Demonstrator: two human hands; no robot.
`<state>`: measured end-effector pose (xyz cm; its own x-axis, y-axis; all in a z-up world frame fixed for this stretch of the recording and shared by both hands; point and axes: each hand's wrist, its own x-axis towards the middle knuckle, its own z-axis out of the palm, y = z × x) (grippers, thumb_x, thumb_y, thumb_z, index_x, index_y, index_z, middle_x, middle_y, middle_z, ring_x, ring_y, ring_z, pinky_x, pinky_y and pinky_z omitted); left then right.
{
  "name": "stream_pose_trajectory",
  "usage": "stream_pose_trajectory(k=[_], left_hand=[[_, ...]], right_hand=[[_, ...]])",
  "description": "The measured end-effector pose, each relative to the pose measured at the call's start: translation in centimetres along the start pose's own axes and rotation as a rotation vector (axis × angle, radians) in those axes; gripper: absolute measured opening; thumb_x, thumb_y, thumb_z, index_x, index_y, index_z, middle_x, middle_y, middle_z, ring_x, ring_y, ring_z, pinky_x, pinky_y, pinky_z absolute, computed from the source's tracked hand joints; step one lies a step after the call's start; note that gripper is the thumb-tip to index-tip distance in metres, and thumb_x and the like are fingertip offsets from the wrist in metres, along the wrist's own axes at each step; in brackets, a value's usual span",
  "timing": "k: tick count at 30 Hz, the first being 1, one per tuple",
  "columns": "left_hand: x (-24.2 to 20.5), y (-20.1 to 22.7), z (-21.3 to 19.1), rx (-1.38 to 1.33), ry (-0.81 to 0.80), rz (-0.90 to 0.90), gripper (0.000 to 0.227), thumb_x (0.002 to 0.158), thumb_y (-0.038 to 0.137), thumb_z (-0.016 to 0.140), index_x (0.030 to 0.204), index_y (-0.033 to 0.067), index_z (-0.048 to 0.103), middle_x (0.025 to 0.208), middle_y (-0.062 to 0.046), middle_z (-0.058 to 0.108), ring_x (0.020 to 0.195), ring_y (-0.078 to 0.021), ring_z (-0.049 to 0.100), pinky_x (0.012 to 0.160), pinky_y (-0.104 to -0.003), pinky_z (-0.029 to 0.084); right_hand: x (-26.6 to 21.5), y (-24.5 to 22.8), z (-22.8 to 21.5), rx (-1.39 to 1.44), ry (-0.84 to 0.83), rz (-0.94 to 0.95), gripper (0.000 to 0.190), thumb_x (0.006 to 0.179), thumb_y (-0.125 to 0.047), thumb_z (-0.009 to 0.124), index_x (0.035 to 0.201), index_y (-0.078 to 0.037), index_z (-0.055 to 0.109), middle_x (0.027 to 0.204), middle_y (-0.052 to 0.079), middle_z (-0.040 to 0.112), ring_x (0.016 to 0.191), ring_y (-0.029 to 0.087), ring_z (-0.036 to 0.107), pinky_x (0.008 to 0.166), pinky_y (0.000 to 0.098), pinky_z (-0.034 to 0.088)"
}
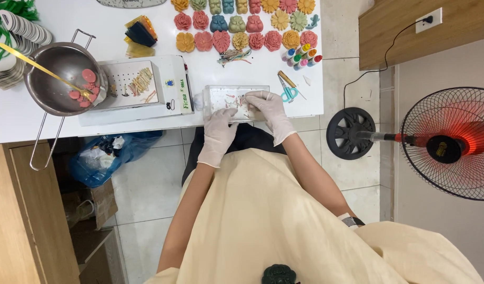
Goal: The recorder prepares candle-like scented items by picking and cutting pieces.
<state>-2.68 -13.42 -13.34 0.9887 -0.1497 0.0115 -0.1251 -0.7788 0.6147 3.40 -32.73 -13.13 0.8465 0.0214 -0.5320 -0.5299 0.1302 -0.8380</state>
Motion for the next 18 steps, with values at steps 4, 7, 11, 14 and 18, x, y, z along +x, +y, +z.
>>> stream_pose_trajectory(k=[4, 7, 11, 14, 18], left_hand=[[1.3, 3.4, -4.1, -0.109, 0.127, 0.029, 0.050, 0.074, 0.024, 0.084, 0.120, 0.0086, 0.069, 0.104, -0.012, 0.069, 0.102, -0.0306, 0.063, 0.100, -0.050, 0.039], [1.7, 3.0, -3.7, -0.243, 0.194, 0.003, 0.047, 0.080, 0.022, 0.081, 0.123, 0.0077, 0.068, 0.105, -0.008, 0.070, 0.103, -0.0281, 0.064, 0.099, -0.044, 0.043], [2.0, 3.0, -3.6, -0.203, 0.294, 0.108, 0.022, 0.088, 0.021, 0.079, 0.107, 0.0128, 0.073, 0.097, -0.004, 0.073, 0.095, -0.0254, 0.068, 0.096, -0.040, 0.047], [2.1, 3.0, -3.7, -0.179, 0.316, 0.120, 0.012, 0.089, 0.022, 0.079, 0.095, 0.0133, 0.075, 0.090, -0.004, 0.073, 0.090, -0.0258, 0.067, 0.092, -0.041, 0.046], [2.1, 2.2, -3.2, -0.155, 0.323, 0.128, 0.010, 0.089, 0.023, 0.079, 0.091, 0.0138, 0.076, 0.086, -0.004, 0.073, 0.085, -0.0252, 0.067, 0.088, -0.041, 0.048]], right_hand=[[-0.8, -0.5, 0.6, 0.002, -0.016, -0.006, 0.017, 0.089, -0.008, 0.079, 0.103, 0.001, 0.079, 0.089, 0.006, 0.076, 0.073, 0.007, 0.065, 0.068, 0.0214, 0.055], [-1.9, -1.6, 1.2, 0.044, -0.036, 0.058, 0.016, 0.089, -0.008, 0.079, 0.102, 0.001, 0.079, 0.086, 0.005, 0.075, 0.069, 0.007, 0.063, 0.063, 0.0220, 0.054], [-2.6, -2.3, 1.3, 0.067, -0.056, 0.079, 0.017, 0.089, -0.008, 0.079, 0.102, 0.002, 0.079, 0.084, 0.004, 0.074, 0.068, 0.007, 0.061, 0.062, 0.0217, 0.053], [-2.9, -2.6, 1.2, 0.032, -0.068, 0.037, 0.018, 0.088, -0.009, 0.080, 0.102, 0.003, 0.079, 0.086, 0.005, 0.074, 0.071, 0.007, 0.063, 0.065, 0.0213, 0.054], [-3.5, -3.1, 1.1, -0.086, -0.107, -0.044, 0.018, 0.088, -0.009, 0.080, 0.102, 0.003, 0.078, 0.090, 0.005, 0.076, 0.077, 0.006, 0.066, 0.071, 0.0205, 0.054]])
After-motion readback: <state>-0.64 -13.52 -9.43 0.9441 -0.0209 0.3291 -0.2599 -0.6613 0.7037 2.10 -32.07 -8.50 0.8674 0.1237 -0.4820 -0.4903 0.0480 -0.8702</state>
